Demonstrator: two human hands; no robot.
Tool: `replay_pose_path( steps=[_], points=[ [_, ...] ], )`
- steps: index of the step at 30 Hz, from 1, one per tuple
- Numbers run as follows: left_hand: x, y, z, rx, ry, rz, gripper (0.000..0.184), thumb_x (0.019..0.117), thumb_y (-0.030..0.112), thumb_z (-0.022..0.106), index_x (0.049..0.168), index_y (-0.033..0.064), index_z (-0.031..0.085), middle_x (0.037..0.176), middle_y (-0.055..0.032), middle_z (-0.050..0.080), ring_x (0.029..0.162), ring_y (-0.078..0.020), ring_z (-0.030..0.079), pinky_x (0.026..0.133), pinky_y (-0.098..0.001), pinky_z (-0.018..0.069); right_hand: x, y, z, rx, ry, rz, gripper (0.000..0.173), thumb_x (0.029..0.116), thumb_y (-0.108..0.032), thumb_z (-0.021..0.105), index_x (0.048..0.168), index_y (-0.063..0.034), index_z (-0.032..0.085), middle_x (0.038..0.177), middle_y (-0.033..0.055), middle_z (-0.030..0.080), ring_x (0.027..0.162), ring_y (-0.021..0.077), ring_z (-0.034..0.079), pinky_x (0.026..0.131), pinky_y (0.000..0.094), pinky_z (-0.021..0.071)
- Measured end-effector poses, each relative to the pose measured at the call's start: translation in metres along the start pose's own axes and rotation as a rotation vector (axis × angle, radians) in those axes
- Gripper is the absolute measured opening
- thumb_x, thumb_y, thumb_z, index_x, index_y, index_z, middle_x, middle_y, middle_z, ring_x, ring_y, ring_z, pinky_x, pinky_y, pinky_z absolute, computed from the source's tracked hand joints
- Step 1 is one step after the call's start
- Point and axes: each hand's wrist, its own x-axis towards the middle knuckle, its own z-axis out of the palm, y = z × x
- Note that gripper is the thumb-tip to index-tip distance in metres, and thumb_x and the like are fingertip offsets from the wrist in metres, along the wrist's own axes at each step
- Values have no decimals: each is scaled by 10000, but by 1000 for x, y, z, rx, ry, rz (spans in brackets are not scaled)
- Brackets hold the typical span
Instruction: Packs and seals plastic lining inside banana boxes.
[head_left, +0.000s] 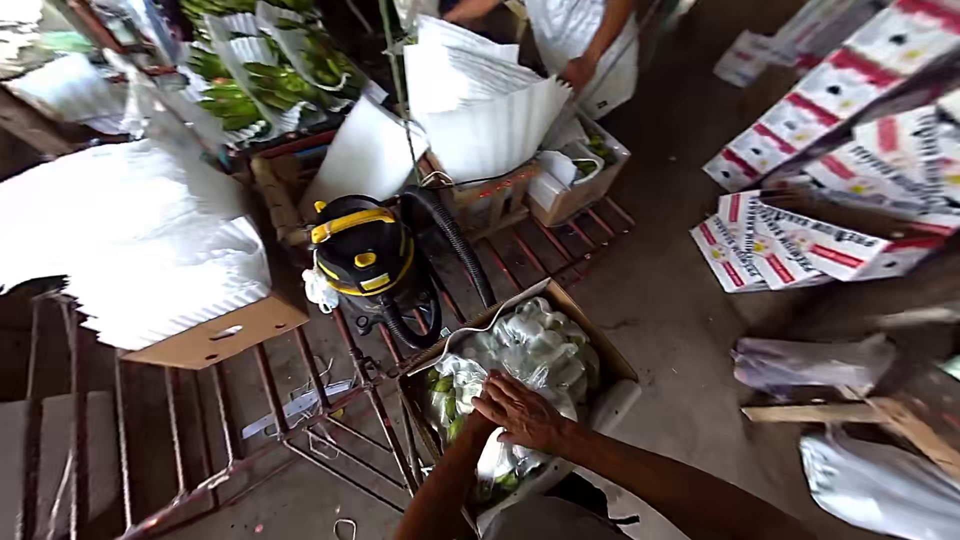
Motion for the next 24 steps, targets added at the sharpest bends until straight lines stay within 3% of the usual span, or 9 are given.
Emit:
replay_pose_path(
  steps=[3,5,10,13,15,18,20,22,24],
  points=[
    [118,-94,68,126,185,616,465,917,273,709,1237,-61,663,1252,-244,669,1237,-349,599,1129,-488,390,-2,1,-19,-98,-79,179,660,945,-139,691,1556,-174,443,1384,276,592,1295,459,571,1172,683,306],
    [141,-98,72,186,122,689,452,903,360,710,1176,0,700,1169,-186,707,1160,-312,642,1073,-510,439,-5,4,-29,-150,-126,233,614,982,-22,567,1564,-131,407,1153,247,675,1071,411,670,1073,602,430],
    [139,-88,62,231,60,676,353,942,290,667,1144,4,712,1154,-188,708,1153,-315,642,1077,-519,438,11,8,-60,4,-477,342,777,1028,-160,577,1660,-124,126,1098,287,693,1020,465,680,1028,620,446],
    [135,-84,64,267,49,656,316,932,245,673,1139,8,708,1169,-186,699,1169,-315,626,1096,-524,417,11,31,-64,201,-636,305,825,1041,-291,586,1664,-164,60,1046,270,712,986,481,693,901,658,514],
    [134,-95,70,186,106,731,330,919,182,691,1180,-21,692,1214,-216,683,1206,-349,613,1106,-556,408,7,54,-61,471,-619,266,752,1048,-335,591,1655,-172,178,1224,280,672,1146,450,657,1015,635,483],
    [115,-121,104,-137,406,764,395,948,147,680,1269,-82,648,1301,-239,655,1301,-357,567,1198,-525,336,-11,55,-36,989,-317,314,459,1077,-184,486,1519,-61,487,1473,195,567,1361,278,563,1185,448,414],
    [105,-123,137,-166,623,667,360,993,90,580,1292,-107,615,1305,-262,646,1314,-399,559,1223,-584,264,-22,27,-27,1329,-83,616,368,1066,-127,450,1383,-26,608,1290,104,681,1116,160,661,992,349,530],
    [115,-116,162,-180,817,608,281,991,29,520,1195,-92,670,1183,-243,698,1211,-396,630,1201,-624,274,-22,5,-17,1662,115,991,308,1088,-150,401,1321,-49,576,821,7,593,605,74,503,550,262,448],
    [129,-111,172,-308,918,550,295,936,60,506,1085,-113,691,1066,-237,721,1114,-371,669,1177,-569,324,-17,0,-20,1838,188,1077,331,1106,-233,368,1399,-118,470,811,14,603,555,93,501,512,279,445]
  ],
)
